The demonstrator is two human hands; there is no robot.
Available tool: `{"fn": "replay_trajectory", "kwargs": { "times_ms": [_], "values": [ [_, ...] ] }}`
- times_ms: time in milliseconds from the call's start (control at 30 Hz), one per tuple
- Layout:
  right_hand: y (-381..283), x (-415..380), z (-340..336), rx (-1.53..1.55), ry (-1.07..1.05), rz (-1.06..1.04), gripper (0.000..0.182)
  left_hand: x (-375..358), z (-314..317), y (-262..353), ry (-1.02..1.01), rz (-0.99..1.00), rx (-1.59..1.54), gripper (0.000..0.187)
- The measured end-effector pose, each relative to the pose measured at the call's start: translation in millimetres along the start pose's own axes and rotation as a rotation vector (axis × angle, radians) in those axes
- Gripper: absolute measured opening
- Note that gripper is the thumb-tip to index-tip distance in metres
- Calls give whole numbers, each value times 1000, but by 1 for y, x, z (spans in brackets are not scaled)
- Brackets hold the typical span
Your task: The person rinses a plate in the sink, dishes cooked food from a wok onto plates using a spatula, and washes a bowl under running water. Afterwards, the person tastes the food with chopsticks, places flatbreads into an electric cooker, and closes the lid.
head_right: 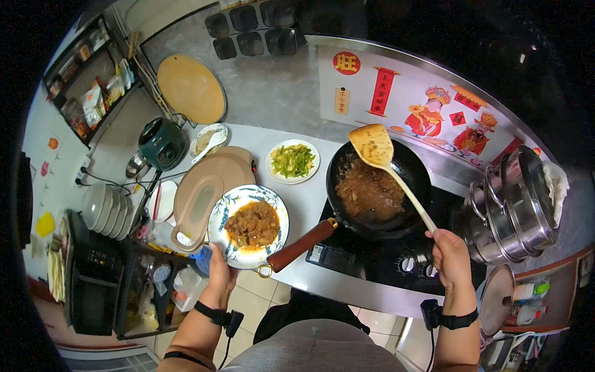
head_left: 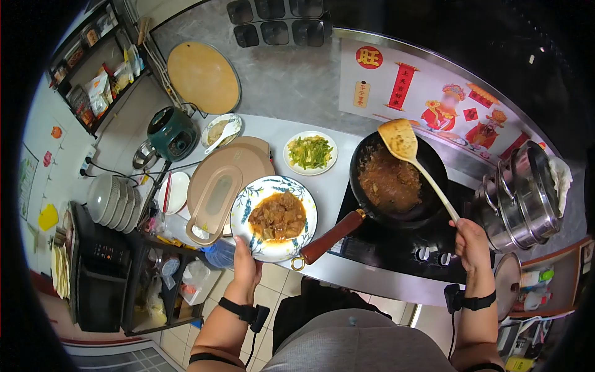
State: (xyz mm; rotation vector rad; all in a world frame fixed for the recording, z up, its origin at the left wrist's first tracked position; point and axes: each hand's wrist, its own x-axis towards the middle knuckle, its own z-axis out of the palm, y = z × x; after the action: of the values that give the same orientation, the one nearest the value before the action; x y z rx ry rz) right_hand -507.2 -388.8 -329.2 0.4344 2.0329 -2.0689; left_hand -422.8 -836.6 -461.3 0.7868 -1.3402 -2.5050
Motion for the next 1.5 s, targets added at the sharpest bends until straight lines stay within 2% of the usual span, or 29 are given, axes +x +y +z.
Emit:
{"fn": "replay_trajectory", "kwargs": {
  "times_ms": [167,333,433,533,633,800,900,967,1033,1100,1133,1167,1233,1367,1433,1500],
  "values": [
    [16,6,-15,-133,96,-17,20,-48,-19,-31,-12,29,52,67],
    [24,7,-17,-114,85,-7,19,-71,-38,-75,60,-144,73,66],
    [28,5,-15,-84,108,2,19,-61,-48,-100,91,-175,127,64],
    [30,-1,-17,-79,155,-11,19,-39,-55,-118,117,-241,111,54],
    [30,-9,-20,-76,184,-26,20,-24,-47,-113,107,-270,163,54],
    [33,-14,-20,-45,210,-26,21,5,-52,-120,108,-256,132,54],
    [34,-17,-15,-46,263,-9,21,13,-49,-118,144,-264,240,54],
    [36,-17,-12,-56,284,-31,19,20,-46,-120,202,-181,161,54],
    [43,-13,-12,-69,297,-49,19,23,-43,-112,215,-195,185,53],
    [52,-7,-12,-432,391,-281,19,30,-51,-106,144,-243,542,56],
    [40,-10,-3,-629,459,-292,17,20,-32,-81,115,-292,697,57],
    [28,-13,9,-710,493,-347,15,33,-53,-102,102,-232,586,54],
    [29,1,11,-960,582,-615,11,31,-50,-89,60,-287,640,51],
    [14,38,27,-1147,583,-834,14,37,-54,-61,-54,-367,818,47],
    [11,56,38,-1198,577,-863,22,39,-48,-40,-118,205,1538,45],
    [9,69,50,-1256,558,-815,28,44,-31,-19,-185,221,1221,39]
  ]
}}
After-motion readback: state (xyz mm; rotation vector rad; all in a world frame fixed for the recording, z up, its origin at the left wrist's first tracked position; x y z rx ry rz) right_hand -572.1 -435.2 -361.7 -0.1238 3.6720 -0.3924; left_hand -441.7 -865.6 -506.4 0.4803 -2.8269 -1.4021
